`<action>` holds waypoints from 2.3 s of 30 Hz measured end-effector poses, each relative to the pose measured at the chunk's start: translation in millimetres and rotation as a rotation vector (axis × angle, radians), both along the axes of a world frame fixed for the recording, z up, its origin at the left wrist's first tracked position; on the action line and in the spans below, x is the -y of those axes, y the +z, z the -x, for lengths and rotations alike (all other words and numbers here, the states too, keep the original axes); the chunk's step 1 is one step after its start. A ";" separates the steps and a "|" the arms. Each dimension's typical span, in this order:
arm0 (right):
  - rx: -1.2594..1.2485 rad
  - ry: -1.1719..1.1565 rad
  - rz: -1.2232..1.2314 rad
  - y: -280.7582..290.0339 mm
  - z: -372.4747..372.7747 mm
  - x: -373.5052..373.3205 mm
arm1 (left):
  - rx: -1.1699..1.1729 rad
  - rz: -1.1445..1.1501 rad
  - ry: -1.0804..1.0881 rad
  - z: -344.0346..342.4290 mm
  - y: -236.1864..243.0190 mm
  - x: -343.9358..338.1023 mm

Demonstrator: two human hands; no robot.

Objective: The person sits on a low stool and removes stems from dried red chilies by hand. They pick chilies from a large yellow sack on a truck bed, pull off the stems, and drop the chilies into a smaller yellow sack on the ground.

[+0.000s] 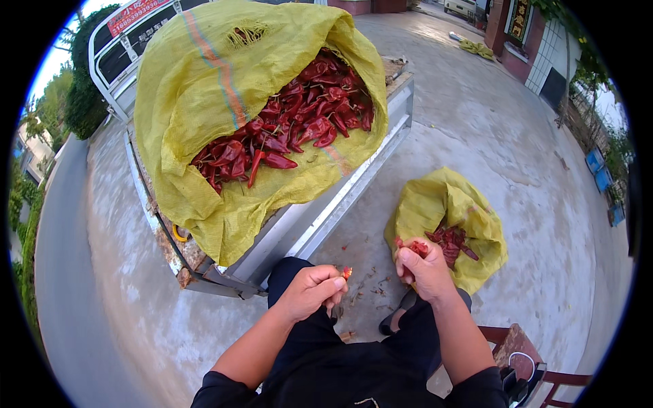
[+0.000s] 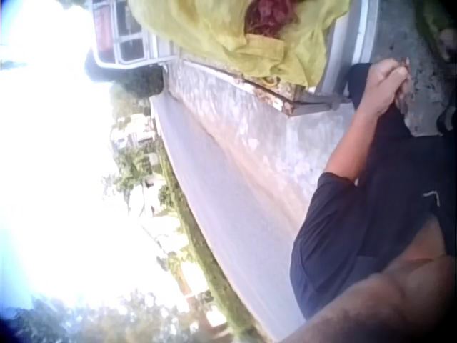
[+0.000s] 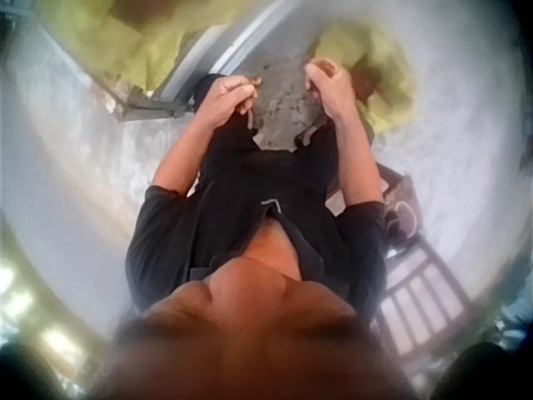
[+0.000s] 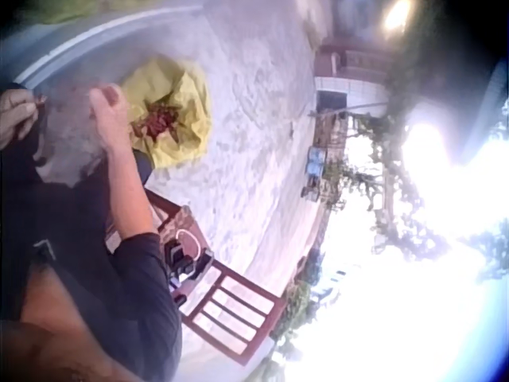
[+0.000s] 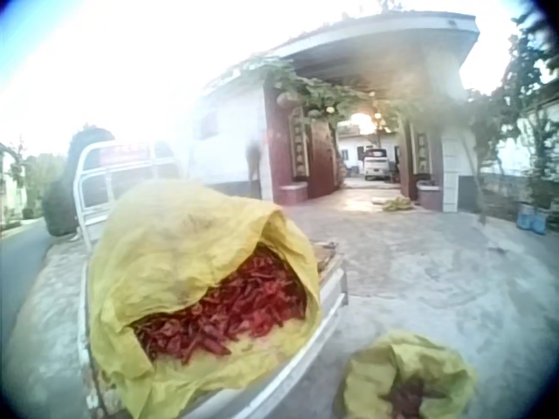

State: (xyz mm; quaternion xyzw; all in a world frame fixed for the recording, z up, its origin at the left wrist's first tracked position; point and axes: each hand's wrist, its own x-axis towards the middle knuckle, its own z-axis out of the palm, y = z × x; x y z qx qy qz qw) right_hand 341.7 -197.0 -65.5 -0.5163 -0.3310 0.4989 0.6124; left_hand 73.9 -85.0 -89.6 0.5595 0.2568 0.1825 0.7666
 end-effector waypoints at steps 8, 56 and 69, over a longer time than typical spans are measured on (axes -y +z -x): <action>1.447 -0.476 0.266 -23.1 -135.6 14.4 | -0.539 -1.065 0.068 -10.8 43.5 -19.5; 0.126 0.571 0.136 32.4 76.4 -47.1 | 0.138 -0.553 0.090 20.9 50.1 -29.1; 0.107 0.572 0.074 21.1 80.5 -39.2 | 0.317 -0.197 0.210 8.1 17.7 -9.5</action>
